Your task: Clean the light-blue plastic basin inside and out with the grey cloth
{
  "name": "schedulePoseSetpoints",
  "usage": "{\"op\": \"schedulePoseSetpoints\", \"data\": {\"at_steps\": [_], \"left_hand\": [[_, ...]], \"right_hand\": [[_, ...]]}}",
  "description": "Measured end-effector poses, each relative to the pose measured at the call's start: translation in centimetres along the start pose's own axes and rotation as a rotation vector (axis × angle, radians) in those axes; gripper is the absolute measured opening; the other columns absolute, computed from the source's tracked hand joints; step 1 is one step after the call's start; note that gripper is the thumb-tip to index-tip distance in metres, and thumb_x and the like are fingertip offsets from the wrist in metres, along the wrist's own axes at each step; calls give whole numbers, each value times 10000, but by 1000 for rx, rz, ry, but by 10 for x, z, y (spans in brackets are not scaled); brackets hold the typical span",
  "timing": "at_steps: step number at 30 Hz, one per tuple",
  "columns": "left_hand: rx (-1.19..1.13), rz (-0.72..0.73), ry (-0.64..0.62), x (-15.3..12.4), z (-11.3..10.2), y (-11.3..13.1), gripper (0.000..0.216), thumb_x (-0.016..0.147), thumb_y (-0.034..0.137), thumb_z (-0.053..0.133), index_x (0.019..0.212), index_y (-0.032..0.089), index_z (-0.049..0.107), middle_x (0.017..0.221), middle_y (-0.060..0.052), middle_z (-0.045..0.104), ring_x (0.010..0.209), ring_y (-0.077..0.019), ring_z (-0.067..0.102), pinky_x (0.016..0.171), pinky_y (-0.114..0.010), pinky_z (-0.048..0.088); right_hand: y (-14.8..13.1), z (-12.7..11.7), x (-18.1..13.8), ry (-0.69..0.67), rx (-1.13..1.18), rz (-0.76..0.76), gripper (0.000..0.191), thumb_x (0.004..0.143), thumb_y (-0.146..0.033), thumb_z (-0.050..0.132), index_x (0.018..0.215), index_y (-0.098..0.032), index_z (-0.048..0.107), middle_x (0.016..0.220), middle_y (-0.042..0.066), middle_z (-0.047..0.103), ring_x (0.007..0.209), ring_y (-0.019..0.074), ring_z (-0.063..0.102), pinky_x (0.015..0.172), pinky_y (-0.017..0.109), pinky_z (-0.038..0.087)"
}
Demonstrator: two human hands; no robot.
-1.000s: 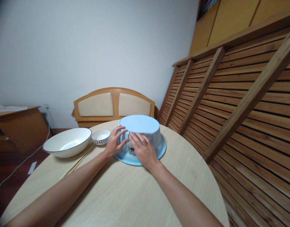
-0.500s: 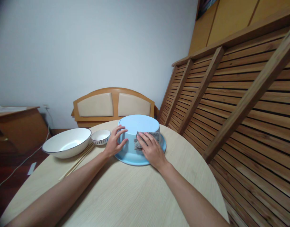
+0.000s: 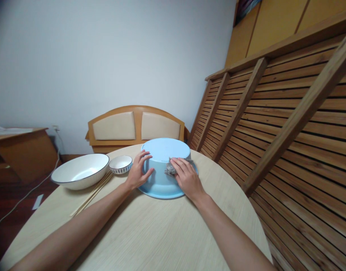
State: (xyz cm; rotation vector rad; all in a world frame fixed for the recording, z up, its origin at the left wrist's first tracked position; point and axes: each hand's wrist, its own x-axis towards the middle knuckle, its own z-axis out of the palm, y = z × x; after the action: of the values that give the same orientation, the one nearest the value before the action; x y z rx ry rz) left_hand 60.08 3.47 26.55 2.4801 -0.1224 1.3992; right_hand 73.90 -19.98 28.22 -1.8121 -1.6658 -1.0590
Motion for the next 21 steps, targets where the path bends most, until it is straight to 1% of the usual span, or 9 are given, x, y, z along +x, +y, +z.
{"op": "schedulePoseSetpoints", "data": {"at_steps": [4, 7, 9, 12, 15, 16, 18, 21], "left_hand": [[-6, -8, 10, 0, 1, 3, 426, 960, 350, 596, 1356, 236, 485, 1451, -139, 478, 1475, -345, 362, 1189, -613, 363], [-12, -8, 22, 0, 2, 5, 428, 963, 343, 589, 1361, 231, 476, 1456, -143, 471, 1479, -340, 353, 1195, -605, 356], [-16, -5, 23, -1, 3, 5, 430, 959, 336, 584, 1362, 230, 476, 1455, -145, 473, 1476, -342, 355, 1194, -610, 354], [-19, -3, 11, -1, 3, 3, 435, 948, 305, 562, 1369, 233, 475, 1461, -143, 465, 1477, -345, 352, 1192, -620, 352], [-19, -14, -14, -1, 1, 2, 429, 954, 286, 537, 1375, 238, 475, 1470, -137, 458, 1482, -341, 347, 1195, -620, 350], [-20, -17, -20, -1, 1, 2, 419, 963, 294, 531, 1375, 240, 477, 1469, -135, 460, 1482, -339, 348, 1195, -621, 350], [-23, -23, -27, -1, -1, 3, 398, 983, 318, 515, 1372, 242, 481, 1470, -134, 464, 1482, -337, 352, 1195, -620, 350], [-27, -23, -24, 0, -2, 3, 390, 993, 341, 503, 1370, 242, 488, 1470, -135, 466, 1482, -332, 355, 1197, -608, 353]], "right_hand": [[-16, 6, 14, 27, -22, 59, 671, 953, -54, 430, 1602, -208, 363, 1403, 111, 633, 1302, 283, 553, 1103, 481, 474], [-26, 7, 23, 8, -11, 54, 630, 958, -56, 439, 1571, -195, 417, 1393, 115, 641, 1285, 277, 570, 1100, 471, 483], [-32, 9, 26, -6, -8, 13, 606, 979, -76, 440, 1572, -200, 415, 1424, 118, 621, 1317, 269, 555, 1119, 465, 473], [-39, 14, 27, -32, -23, -94, 576, 1017, -129, 447, 1581, -233, 395, 1494, 99, 569, 1405, 256, 485, 1153, 464, 444], [-36, 14, 24, -84, -44, -151, 630, 1008, -160, 498, 1609, -214, 317, 1552, 87, 515, 1481, 249, 385, 1191, 483, 390], [-33, 13, 22, -93, -55, -140, 662, 998, -170, 518, 1618, -200, 288, 1565, 92, 500, 1495, 254, 360, 1201, 497, 368], [-25, 10, 19, -90, -85, -69, 700, 991, -195, 537, 1628, -190, 248, 1586, 104, 470, 1509, 276, 328, 1217, 534, 315], [-17, 7, 13, -59, -126, 50, 691, 1016, -261, 508, 1638, -201, 212, 1627, 122, 401, 1519, 318, 291, 1220, 589, 245]]}}
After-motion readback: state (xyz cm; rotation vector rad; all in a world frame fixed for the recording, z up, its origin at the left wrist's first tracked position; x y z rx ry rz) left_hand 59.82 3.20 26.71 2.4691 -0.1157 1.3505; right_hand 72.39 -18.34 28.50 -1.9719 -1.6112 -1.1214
